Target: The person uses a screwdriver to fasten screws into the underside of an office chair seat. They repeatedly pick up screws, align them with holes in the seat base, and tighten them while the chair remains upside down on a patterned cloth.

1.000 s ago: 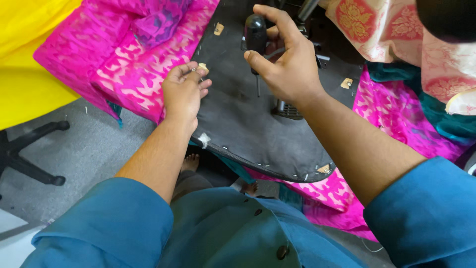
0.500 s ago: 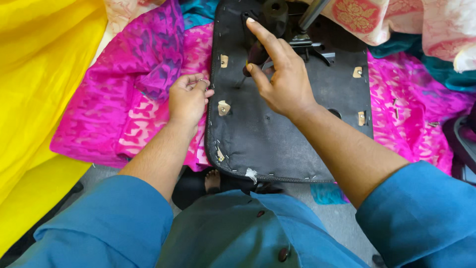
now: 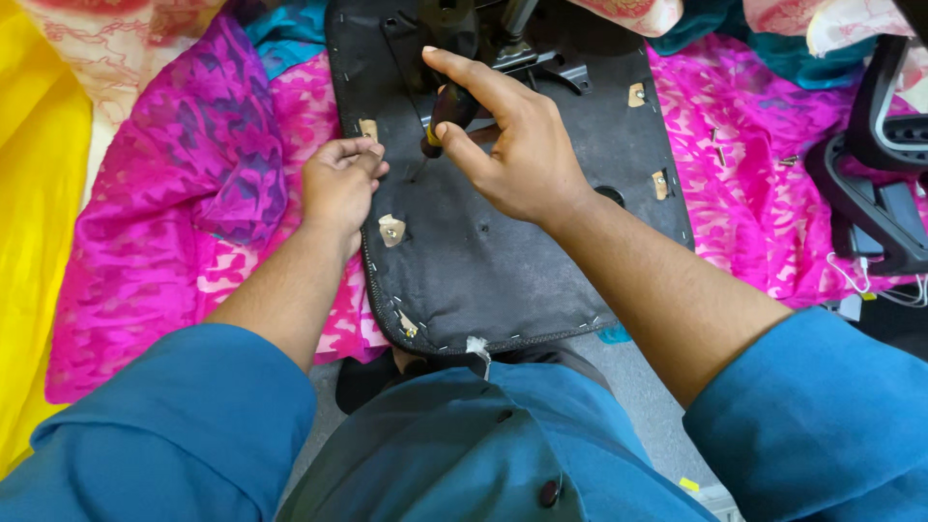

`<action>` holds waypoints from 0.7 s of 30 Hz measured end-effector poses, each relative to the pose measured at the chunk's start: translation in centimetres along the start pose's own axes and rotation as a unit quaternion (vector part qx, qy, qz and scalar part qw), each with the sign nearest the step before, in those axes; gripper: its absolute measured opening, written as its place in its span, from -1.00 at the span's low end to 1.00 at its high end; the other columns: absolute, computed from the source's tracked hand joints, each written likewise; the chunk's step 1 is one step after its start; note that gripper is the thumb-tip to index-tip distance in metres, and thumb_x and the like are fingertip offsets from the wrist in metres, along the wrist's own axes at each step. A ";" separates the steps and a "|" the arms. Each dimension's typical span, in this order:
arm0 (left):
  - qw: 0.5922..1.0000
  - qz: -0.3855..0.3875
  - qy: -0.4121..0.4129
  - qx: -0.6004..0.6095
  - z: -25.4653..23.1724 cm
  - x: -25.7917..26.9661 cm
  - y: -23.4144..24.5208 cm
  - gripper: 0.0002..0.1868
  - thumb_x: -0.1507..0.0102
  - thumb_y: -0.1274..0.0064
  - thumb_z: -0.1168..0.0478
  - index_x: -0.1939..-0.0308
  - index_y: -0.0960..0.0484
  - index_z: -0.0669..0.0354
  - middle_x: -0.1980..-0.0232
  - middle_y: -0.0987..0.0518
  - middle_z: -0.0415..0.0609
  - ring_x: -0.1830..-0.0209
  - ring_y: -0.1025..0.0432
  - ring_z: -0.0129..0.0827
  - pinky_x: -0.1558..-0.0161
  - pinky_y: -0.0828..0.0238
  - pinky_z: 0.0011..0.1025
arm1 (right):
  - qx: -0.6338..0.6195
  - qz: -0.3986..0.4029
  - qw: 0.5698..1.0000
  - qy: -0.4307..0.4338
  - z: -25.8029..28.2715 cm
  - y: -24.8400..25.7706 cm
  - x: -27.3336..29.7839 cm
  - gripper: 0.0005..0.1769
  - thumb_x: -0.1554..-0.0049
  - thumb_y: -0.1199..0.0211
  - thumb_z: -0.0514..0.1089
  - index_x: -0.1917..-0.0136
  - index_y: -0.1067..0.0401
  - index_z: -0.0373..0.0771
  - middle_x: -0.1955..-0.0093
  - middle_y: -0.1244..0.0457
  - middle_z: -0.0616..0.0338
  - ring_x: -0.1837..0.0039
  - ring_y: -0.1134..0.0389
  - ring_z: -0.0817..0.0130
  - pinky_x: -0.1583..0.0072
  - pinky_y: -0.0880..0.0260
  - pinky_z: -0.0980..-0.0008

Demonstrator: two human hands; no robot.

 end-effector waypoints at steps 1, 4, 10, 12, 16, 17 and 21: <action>1.000 0.003 0.006 0.003 0.0 -0.4 0.0 -0.78 -0.32 -0.14 0.33 -0.03 -0.63 0.30 0.11 -0.68 -0.05 0.15 -0.56 -0.43 0.14 -0.47 -0.52 | 0.014 -0.006 1.000 0.012 0.0 0.4 -0.1 -0.39 -0.28 -0.36 -0.23 -0.54 -0.26 -0.12 -0.44 -0.34 0.05 -0.38 -0.44 0.21 -0.27 -0.51 0.35; 1.000 0.011 0.022 0.019 0.0 -1.2 0.1 -0.78 -0.28 -0.13 0.38 -0.02 -0.65 0.31 0.09 -0.68 -0.07 0.12 -0.59 -0.45 0.10 -0.51 -0.54 | -0.027 -0.007 0.999 -0.043 -1.4 0.8 0.0 -0.39 -0.27 -0.37 -0.23 -0.53 -0.28 -0.13 -0.36 -0.38 0.09 -0.22 -0.50 0.35 -0.19 -0.52 0.40; 0.995 -0.002 0.063 0.072 0.6 -2.2 0.9 -0.78 -0.30 -0.09 0.35 -0.04 -0.63 0.24 0.08 -0.68 -0.12 0.09 -0.62 -0.47 0.03 -0.58 -0.54 | -0.089 -0.022 0.992 -0.083 -2.3 1.0 -0.5 -0.35 -0.28 -0.37 -0.24 -0.57 -0.23 -0.16 -0.22 -0.42 0.14 -0.16 -0.52 0.47 -0.20 -0.55 0.45; 0.997 -0.022 0.061 0.029 0.8 -2.3 1.7 -0.76 -0.29 -0.09 0.35 -0.05 -0.64 0.21 0.07 -0.68 -0.15 0.10 -0.60 -0.50 0.05 -0.54 -0.56 | -0.078 -0.033 0.996 -0.038 -1.4 1.2 -1.1 -0.39 -0.29 -0.36 -0.27 -0.54 -0.23 -0.19 -0.24 -0.40 0.09 -0.18 -0.50 0.43 -0.22 -0.53 0.43; 0.998 -0.017 0.041 0.053 1.3 -3.0 2.0 -0.77 -0.30 -0.14 0.34 -0.05 -0.63 0.23 0.11 -0.67 -0.13 0.13 -0.56 -0.51 0.09 -0.49 -0.57 | -0.093 -0.022 0.995 -0.023 -1.5 0.7 -2.4 -0.45 -0.32 -0.34 -0.29 -0.52 -0.26 -0.21 -0.27 -0.39 0.09 -0.21 -0.50 0.44 -0.23 -0.53 0.43; 0.998 -0.013 0.037 0.056 1.4 -3.3 2.0 -0.77 -0.30 -0.14 0.34 -0.04 -0.63 0.23 0.12 -0.67 -0.14 0.14 -0.56 -0.51 0.09 -0.49 -0.57 | -0.112 -0.009 0.993 -0.045 -2.0 0.3 -2.7 -0.45 -0.35 -0.33 -0.28 -0.54 -0.26 -0.20 -0.28 -0.41 0.13 -0.22 -0.53 0.48 -0.24 -0.55 0.44; 0.998 -0.026 0.023 0.050 1.5 -4.4 2.6 -0.78 -0.27 -0.16 0.36 -0.01 -0.66 0.23 0.14 -0.68 -0.15 0.14 -0.58 -0.52 0.09 -0.48 -0.56 | -0.132 -0.003 0.989 -0.067 -2.6 -0.8 -3.9 -0.45 -0.32 -0.33 -0.29 -0.53 -0.28 -0.20 -0.20 -0.43 0.17 -0.19 -0.53 0.49 -0.22 -0.55 0.45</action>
Point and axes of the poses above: each hand's wrist, its own x-axis away from the middle knuckle, its own y-axis out of the back of the hand, z = x × y, the point moved 10 cm from there along -x, towards the middle knuckle
